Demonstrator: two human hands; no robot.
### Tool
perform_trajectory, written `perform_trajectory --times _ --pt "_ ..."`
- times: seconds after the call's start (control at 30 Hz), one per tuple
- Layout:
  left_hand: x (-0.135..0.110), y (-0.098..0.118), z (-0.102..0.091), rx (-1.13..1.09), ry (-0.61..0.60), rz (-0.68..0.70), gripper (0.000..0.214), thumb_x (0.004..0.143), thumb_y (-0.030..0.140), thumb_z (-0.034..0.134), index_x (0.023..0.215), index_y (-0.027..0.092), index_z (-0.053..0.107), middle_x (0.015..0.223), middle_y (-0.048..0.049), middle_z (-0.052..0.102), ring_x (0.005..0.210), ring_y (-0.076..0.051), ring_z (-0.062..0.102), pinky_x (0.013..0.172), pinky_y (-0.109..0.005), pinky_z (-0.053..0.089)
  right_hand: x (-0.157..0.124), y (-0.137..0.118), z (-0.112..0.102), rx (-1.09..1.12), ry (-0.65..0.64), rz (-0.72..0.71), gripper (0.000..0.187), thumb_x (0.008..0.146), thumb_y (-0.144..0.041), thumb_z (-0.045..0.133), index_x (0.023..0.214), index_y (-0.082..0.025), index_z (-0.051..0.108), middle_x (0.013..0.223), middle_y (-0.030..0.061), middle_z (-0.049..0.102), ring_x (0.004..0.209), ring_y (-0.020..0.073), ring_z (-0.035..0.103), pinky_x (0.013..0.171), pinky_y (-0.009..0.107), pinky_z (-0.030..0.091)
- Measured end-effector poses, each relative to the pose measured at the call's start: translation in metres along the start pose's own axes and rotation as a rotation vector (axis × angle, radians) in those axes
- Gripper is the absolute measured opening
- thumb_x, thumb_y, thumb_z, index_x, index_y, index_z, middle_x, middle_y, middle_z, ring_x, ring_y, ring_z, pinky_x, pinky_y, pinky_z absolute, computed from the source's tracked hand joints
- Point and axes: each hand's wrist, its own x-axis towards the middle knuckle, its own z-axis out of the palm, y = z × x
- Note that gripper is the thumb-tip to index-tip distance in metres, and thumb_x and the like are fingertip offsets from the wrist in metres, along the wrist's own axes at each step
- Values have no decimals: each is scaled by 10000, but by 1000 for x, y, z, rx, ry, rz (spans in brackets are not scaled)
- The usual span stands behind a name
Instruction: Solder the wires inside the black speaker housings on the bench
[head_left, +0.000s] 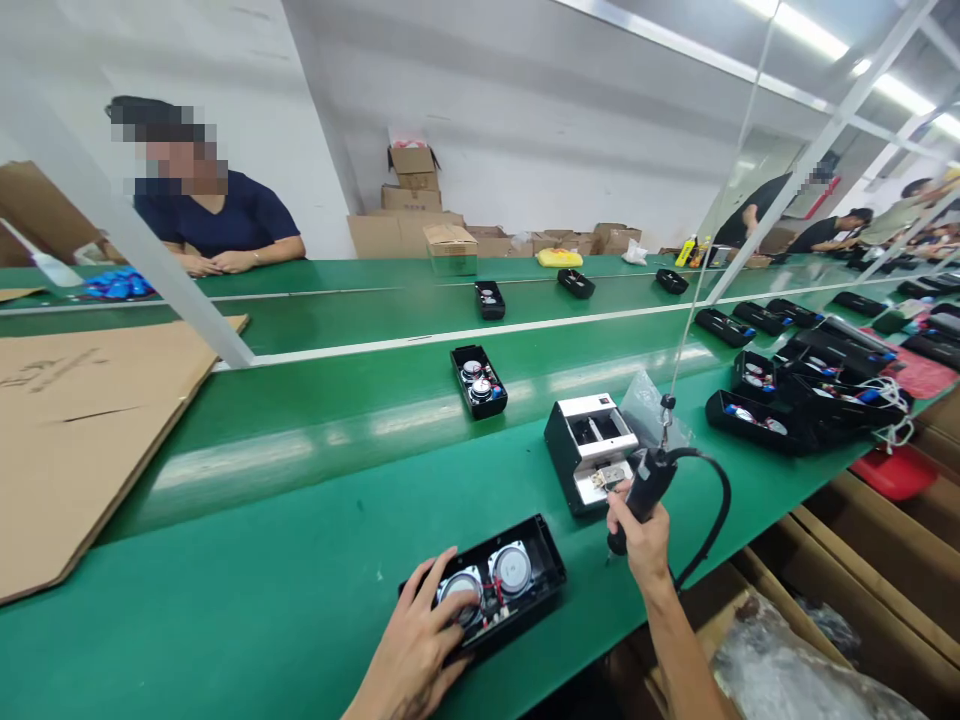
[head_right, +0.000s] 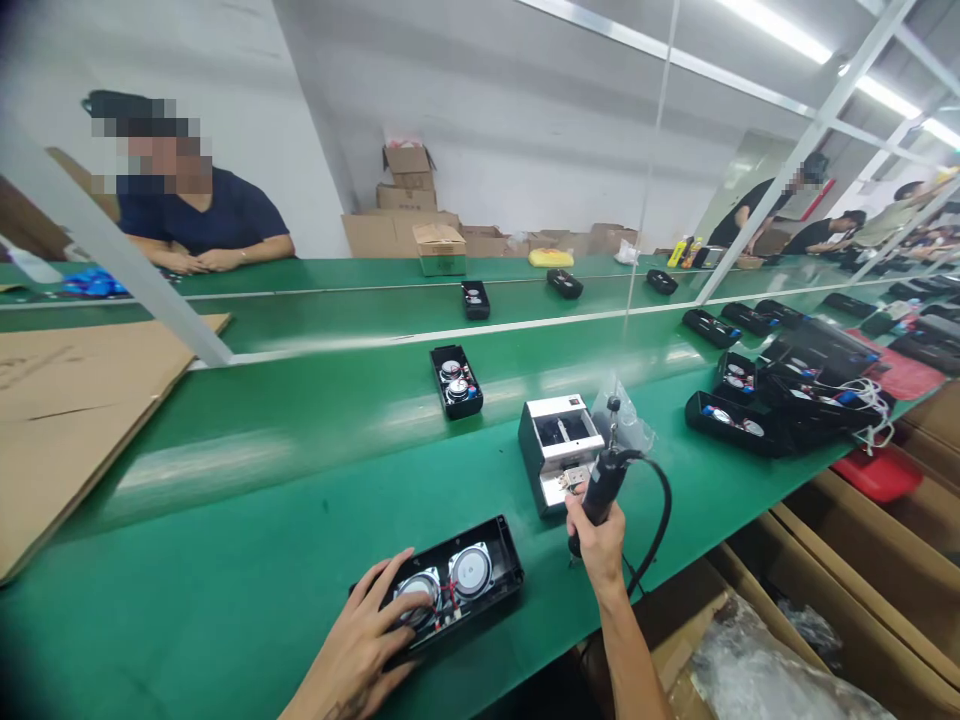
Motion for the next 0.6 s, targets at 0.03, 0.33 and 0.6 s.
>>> perform_trajectory --times 0.03,0.33,0.6 --pt "0 -1 1 -5 13 6 398 750 502 1065 808 314 719 1255 116 812 1558 -392 509 1356 -478 250 6 -7 -3 24 33 -10 482 944 -612 819 1161 -210 663 567 -98 547 455 160 516 496 305 462" --pt "19 -3 5 23 -62 3 277 793 322 1015 865 287 749 1251 60 814 1537 -434 514 1243 -602 399 69 -45 12 28 201 -195 561 859 -579 862 1166 -234 542 638 -103 619 532 170 580 691 373 557" --pt "17 -2 4 -4 -130 -31 254 782 220 994 880 276 767 1311 48 800 1552 -460 499 1258 -651 399 32 -44 15 -90 -154 29 437 796 -498 938 1011 -206 694 659 -42 657 518 176 574 527 332 504"
